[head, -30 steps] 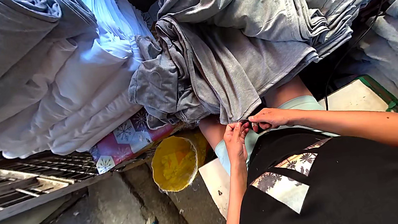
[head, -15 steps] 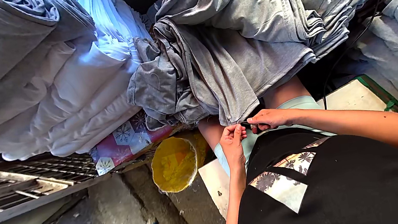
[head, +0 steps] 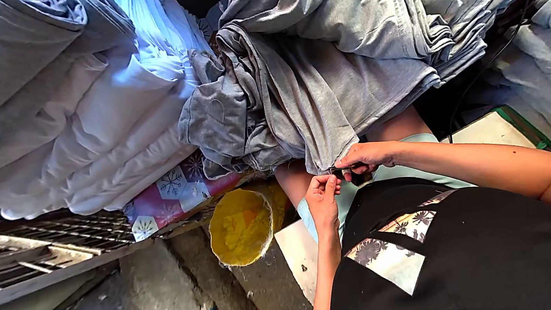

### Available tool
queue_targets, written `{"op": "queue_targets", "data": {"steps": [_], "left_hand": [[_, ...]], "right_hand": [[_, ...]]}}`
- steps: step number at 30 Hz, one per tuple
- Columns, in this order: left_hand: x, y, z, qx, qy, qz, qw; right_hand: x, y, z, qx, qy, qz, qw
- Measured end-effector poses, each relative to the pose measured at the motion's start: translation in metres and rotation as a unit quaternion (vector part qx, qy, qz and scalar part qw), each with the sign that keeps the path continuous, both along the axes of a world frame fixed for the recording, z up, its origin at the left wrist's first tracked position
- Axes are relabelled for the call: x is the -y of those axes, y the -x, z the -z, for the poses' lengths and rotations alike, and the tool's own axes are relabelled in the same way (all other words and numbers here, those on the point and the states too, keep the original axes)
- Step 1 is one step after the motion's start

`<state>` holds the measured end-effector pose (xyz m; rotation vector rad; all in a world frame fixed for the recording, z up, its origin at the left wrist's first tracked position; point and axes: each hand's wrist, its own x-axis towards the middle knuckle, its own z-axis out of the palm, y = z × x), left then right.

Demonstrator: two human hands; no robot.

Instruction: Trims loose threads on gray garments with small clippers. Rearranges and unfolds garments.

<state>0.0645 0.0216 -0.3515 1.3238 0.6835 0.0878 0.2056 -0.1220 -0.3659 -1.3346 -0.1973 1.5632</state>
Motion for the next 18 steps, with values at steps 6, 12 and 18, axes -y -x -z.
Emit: {"op": "queue_targets", "data": {"steps": [6,12,18], "left_hand": [[-0.002,0.003,0.001,0.007,-0.01,0.006,1.0],[0.0,0.006,0.002,0.011,-0.018,0.025,0.999],[-0.008,0.017,-0.003,0.007,-0.025,0.04,0.999]], "right_hand": [[0.006,0.0,0.004,0.013,-0.013,-0.013,1.0],[0.004,0.003,0.001,-0.009,0.0,-0.025,1.0],[0.003,0.002,0.001,-0.041,0.004,0.004,0.999]]}}
